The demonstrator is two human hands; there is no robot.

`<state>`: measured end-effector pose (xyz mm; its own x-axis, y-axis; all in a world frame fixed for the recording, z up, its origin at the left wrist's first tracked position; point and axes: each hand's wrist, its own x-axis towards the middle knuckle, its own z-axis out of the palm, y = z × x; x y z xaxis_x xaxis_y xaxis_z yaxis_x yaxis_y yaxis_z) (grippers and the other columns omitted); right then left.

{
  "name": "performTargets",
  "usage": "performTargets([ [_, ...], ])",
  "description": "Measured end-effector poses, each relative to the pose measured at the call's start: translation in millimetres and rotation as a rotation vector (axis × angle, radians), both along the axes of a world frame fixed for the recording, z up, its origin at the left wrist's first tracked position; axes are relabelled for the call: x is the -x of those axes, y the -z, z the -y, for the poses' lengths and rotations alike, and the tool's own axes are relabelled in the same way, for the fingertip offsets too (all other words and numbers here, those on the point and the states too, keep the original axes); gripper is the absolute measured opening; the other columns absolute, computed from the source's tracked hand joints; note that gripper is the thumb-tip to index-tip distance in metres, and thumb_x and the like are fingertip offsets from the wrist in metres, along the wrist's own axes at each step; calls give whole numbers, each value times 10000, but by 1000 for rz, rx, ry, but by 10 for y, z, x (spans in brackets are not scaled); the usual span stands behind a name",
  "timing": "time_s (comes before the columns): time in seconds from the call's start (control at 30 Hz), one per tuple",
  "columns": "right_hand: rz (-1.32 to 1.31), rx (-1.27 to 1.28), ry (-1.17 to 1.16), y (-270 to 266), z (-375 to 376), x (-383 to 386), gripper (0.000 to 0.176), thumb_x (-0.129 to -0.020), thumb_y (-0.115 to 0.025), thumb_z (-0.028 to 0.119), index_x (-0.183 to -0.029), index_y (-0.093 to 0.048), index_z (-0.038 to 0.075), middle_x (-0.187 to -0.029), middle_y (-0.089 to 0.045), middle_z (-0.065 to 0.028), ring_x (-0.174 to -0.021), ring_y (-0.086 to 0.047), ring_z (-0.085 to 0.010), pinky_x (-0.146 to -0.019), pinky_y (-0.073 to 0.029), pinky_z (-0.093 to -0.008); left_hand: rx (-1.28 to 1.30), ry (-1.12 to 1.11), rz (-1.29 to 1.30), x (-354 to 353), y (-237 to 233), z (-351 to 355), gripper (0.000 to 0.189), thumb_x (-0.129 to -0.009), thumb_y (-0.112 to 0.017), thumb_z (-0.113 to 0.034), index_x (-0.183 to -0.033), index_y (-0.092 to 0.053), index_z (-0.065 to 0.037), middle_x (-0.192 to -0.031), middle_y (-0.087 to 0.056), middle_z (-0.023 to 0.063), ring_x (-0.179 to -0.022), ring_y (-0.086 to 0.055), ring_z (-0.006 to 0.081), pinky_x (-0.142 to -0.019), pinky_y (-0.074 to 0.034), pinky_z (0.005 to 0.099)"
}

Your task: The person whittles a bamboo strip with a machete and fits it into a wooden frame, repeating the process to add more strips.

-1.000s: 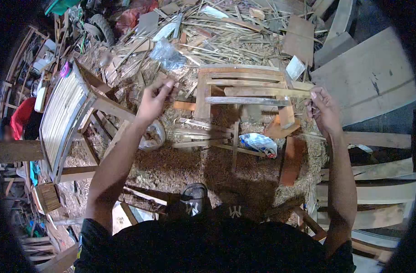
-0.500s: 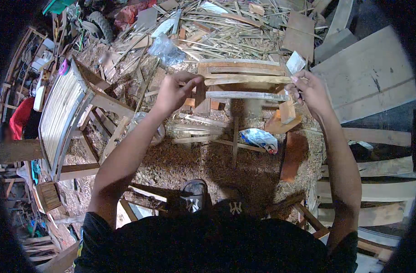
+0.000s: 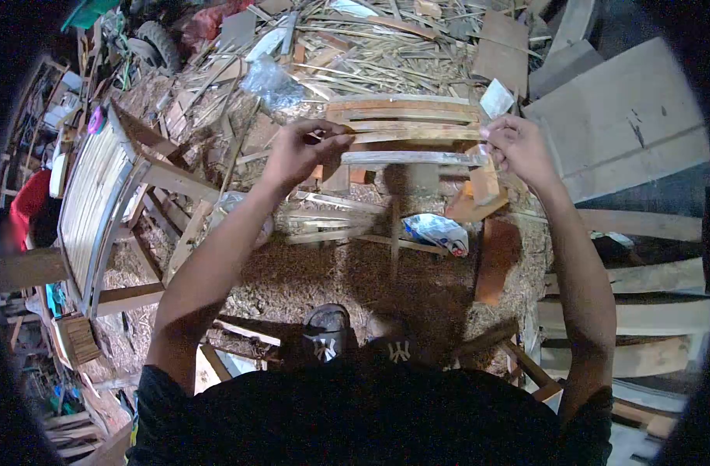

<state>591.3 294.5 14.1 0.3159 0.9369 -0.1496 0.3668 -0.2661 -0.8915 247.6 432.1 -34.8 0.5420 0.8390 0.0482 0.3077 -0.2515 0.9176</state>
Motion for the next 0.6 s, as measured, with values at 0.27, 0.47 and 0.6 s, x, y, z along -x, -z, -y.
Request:
performTargets([
  [0.27, 471, 33, -69, 36, 11, -89, 205, -892, -692, 200, -871, -691, -4, -664, -609, -1, -575, -533, -60, -493, -439, -240, 146, 5, -1, -40, 9, 0, 223, -856, -758, -210, -904, -730, 5, -724, -662, 35, -661, -600, 100, -631, -480, 270],
  [0.47, 596, -35, 27, -26, 25, -267, 304, -860, -653, 313, -918, -736, 26, -760, -698, -178, -701, -680, -270, -692, -516, -381, 7, 23, -9, -42, -72, 48, 233, -870, -745, -212, -881, -723, 19, -666, -642, 25, -588, -566, 74, -557, -453, 252],
  [0.6, 897, 117, 100, -123, 146, -304, 326, -851, -671, 332, -972, -727, 34, -880, -703, -192, -814, -687, -314, -750, -522, -406, 6, 33, -11, -27, -43, 30, 248, -868, -747, -227, -888, -726, 19, -680, -644, 32, -629, -581, 88, -616, -468, 264],
])
